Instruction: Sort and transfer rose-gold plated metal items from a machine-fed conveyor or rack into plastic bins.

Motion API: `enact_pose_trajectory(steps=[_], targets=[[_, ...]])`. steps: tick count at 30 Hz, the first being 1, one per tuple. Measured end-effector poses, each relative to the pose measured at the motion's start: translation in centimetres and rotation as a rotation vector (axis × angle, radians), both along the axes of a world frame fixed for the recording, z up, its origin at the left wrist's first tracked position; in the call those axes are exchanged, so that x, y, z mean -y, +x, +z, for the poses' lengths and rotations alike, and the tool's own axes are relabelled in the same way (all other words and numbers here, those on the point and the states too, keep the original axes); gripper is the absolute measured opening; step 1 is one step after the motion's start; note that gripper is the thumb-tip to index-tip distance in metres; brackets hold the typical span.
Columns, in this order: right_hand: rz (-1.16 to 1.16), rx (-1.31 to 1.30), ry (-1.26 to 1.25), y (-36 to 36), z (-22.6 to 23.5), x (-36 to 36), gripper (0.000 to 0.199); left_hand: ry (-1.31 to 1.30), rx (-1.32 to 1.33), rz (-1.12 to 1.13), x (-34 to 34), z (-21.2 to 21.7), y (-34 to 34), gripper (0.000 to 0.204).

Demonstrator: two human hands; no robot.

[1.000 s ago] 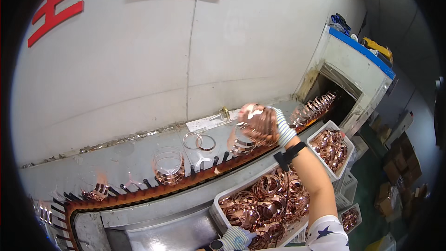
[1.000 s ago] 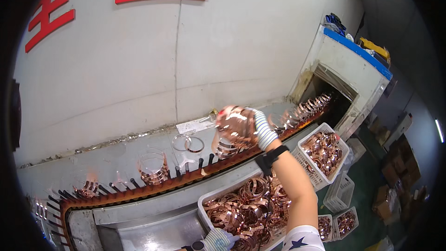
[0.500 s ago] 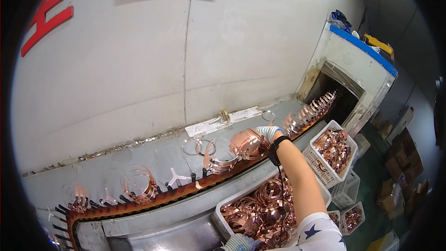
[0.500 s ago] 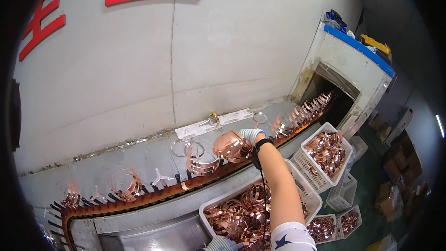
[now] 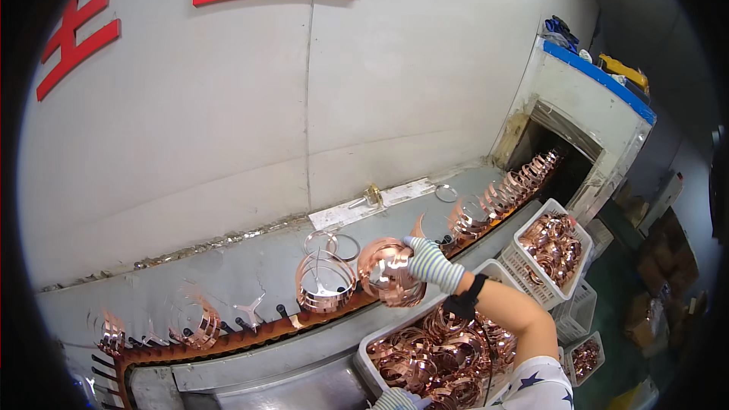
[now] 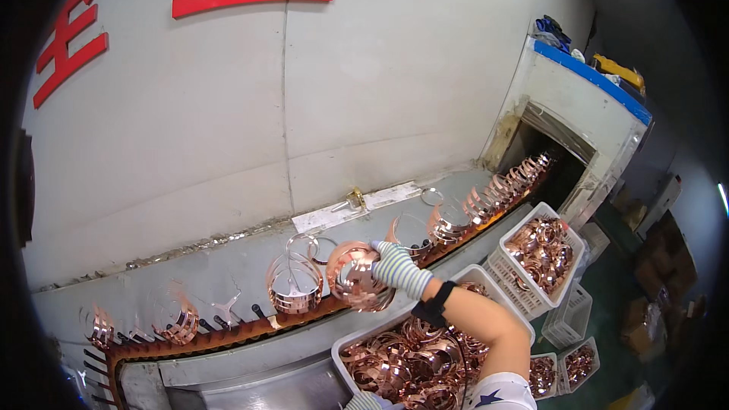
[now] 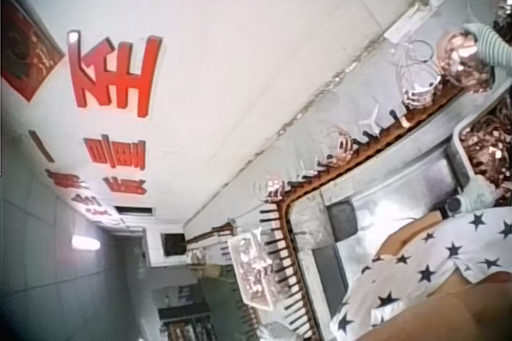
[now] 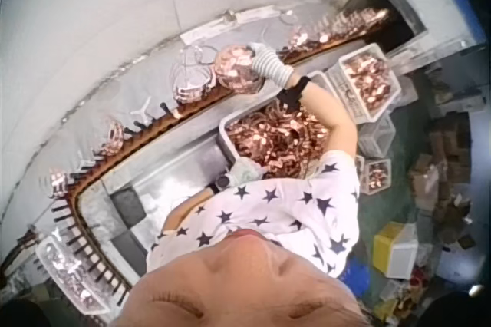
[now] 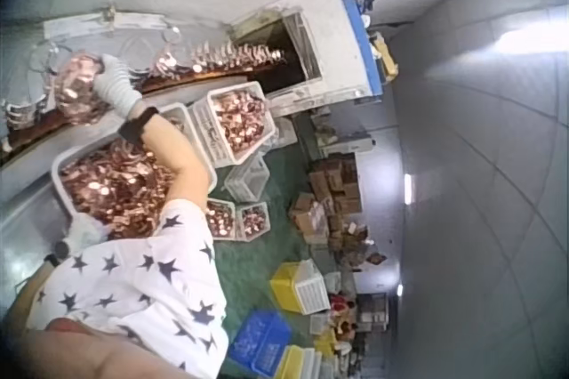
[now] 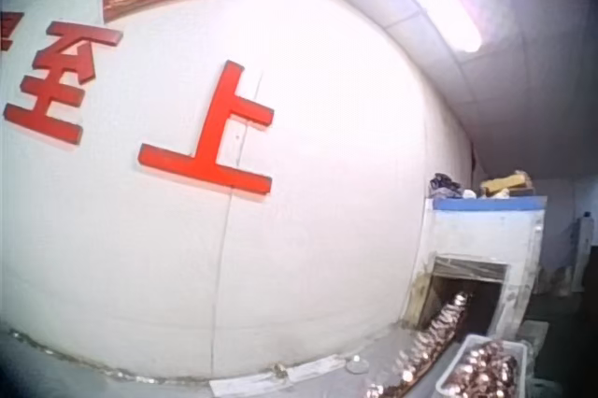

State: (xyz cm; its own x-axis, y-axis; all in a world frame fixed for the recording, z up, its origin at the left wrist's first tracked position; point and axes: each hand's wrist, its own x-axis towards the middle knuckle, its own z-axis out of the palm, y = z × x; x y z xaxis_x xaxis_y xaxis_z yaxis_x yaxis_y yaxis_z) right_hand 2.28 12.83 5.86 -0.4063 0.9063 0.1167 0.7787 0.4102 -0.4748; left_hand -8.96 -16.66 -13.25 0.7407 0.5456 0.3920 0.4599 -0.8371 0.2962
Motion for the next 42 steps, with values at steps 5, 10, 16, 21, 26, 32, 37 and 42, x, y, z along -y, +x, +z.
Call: enact_pose_trajectory(steps=[5, 10, 16, 21, 26, 32, 37, 42], targets=[[0.225, -0.076, 0.102, -1.6, 2.2, 3.3, 0.036, -0.037, 0.071, 0.011, -0.3, 0.3, -0.2, 0.022], [0.458, 0.079, 0.102, -3.4, 1.5, 5.7, 0.035, -0.096, 0.052, -0.037, -0.8, -0.4, -0.5, 0.026], [0.862, 0.006, 0.159, -9.0, 3.3, 11.1, 0.031, -0.174, 0.035, -0.033, -0.4, -2.1, -0.9, 0.025], [0.942, 0.155, 0.184, -6.3, 5.1, 16.8, 0.033, -0.271, -0.031, -0.121, 0.9, -0.6, -0.4, 0.031], [0.256, -0.234, -0.271, -2.4, 8.6, 9.9, 0.038, -0.252, -0.120, -0.071, 0.1, 2.7, -2.5, 0.030], [-0.144, -1.255, -1.169, 6.3, 6.6, -6.4, 0.047, -0.219, 0.003, -0.077, 0.7, 1.6, -2.2, 0.034], [0.213, -0.719, -0.816, 6.1, -6.6, -12.1, 0.029, -0.061, -0.053, 0.088, 1.0, 2.4, -1.0, 0.026], [0.159, -0.438, -0.781, 4.7, -13.5, -12.2, 0.021, -0.304, -0.143, -0.147, -0.3, 2.1, 0.4, 0.036]])
